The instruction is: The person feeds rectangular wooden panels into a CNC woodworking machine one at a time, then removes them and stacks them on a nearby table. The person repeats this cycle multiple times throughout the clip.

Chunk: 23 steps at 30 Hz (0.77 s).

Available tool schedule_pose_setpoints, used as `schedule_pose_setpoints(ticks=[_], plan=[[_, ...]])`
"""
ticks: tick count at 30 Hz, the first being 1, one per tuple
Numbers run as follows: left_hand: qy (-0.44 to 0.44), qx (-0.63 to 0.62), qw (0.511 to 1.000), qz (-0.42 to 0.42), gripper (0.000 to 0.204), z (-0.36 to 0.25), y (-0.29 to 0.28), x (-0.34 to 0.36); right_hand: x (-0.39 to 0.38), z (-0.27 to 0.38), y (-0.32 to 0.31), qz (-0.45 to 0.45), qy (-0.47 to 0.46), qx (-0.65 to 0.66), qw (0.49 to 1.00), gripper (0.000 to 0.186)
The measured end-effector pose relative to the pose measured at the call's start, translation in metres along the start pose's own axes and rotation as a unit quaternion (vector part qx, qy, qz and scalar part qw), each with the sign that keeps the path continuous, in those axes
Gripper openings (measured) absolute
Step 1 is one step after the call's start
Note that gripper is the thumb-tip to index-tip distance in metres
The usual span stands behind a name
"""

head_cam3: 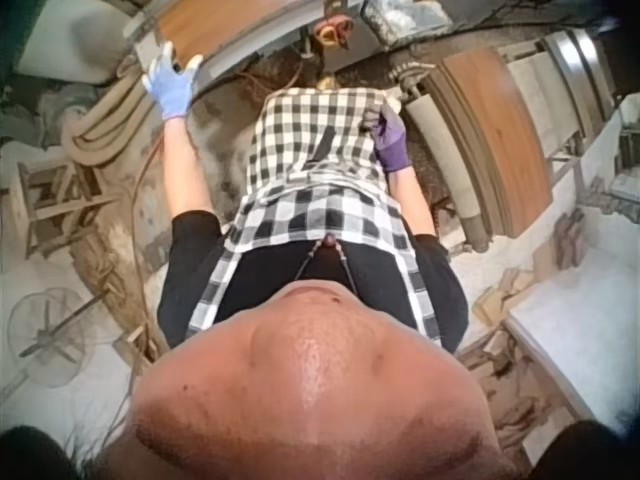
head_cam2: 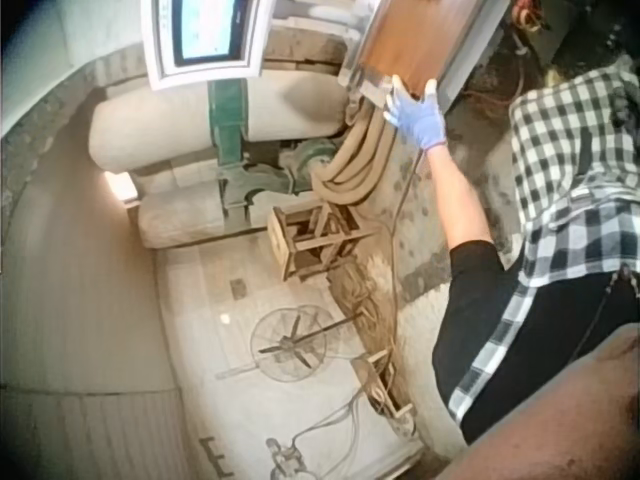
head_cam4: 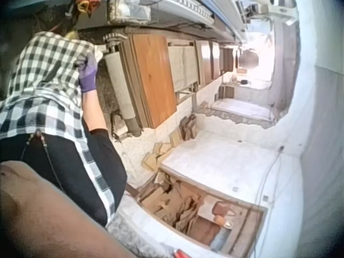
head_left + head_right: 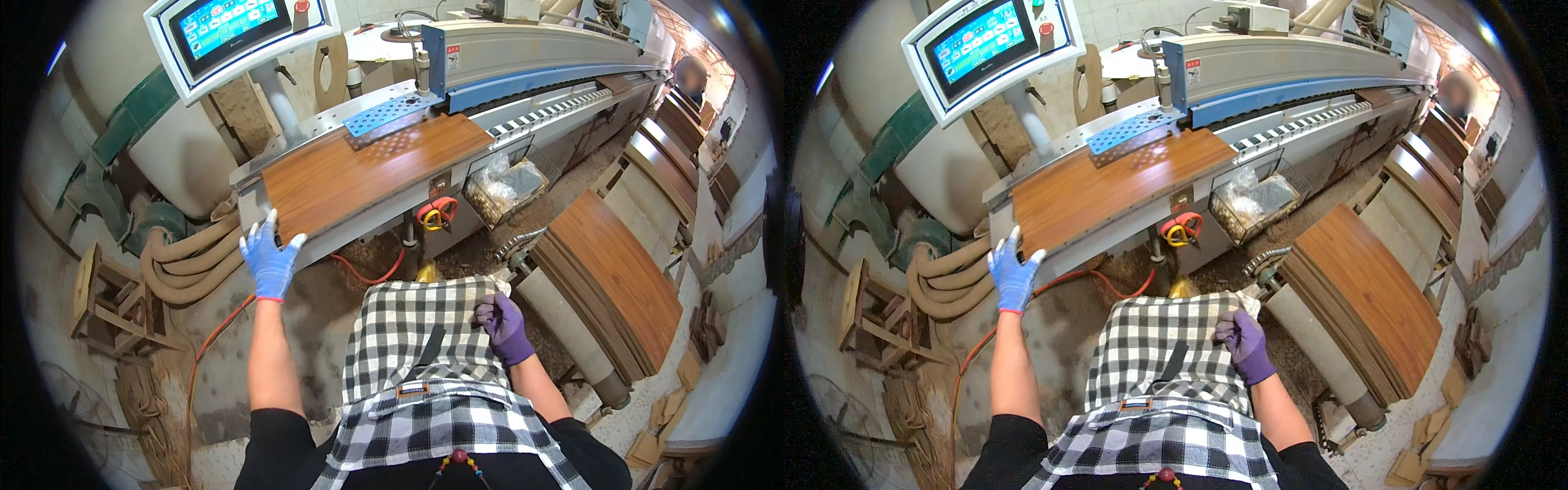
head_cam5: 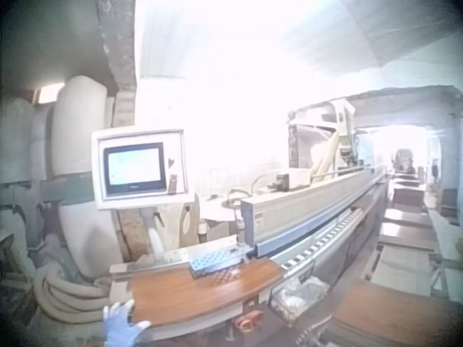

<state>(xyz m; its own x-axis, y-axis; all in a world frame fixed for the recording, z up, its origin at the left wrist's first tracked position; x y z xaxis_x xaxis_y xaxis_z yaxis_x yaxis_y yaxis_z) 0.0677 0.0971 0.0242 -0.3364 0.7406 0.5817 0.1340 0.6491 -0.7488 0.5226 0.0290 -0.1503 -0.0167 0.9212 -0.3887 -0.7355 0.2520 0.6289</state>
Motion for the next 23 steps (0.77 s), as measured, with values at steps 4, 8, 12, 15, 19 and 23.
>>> schedule_pose_setpoints(ticks=[4, 8, 12, 15, 19, 23], plan=[[0.035, 0.035, 0.998, -0.04, 0.079, -0.029, 0.016, 0.003, -0.023, 0.05, 0.027, -0.053, -0.157, -0.443, 0.881, 0.031], [0.111, 0.041, 0.991, -0.061, 0.067, -0.043, 0.027, 0.002, -0.048, 0.139, 0.029, -0.176, -0.465, -0.556, 0.667, 0.032], [0.182, 0.01, 0.979, -0.089, 0.051, -0.042, 0.03, 0.0, -0.043, 0.201, -0.04, -0.347, -0.432, -0.73, 0.399, 0.047], [0.156, 0.025, 0.986, -0.058, 0.047, -0.038, 0.034, 0.001, -0.052, 0.195, -0.069, -0.374, -0.388, -0.777, 0.324, 0.055], [0.145, 0.036, 0.987, -0.05, 0.047, -0.034, 0.037, 0.0, -0.071, 0.18, -0.056, -0.358, -0.383, -0.793, 0.309, 0.055], [0.131, 0.033, 0.99, -0.034, 0.047, -0.034, 0.038, 0.001, -0.093, 0.17, -0.054, -0.3, -0.35, -0.725, 0.511, 0.057]])
Point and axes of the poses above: each hand's wrist, its own x-axis towards the middle knuckle, its own y-axis out of the palm, z = x × y, the point moved 4 cm from there along x, towards the middle knuckle, and after that the axes turned 8 degrees about -z, right-handed, at the moved point
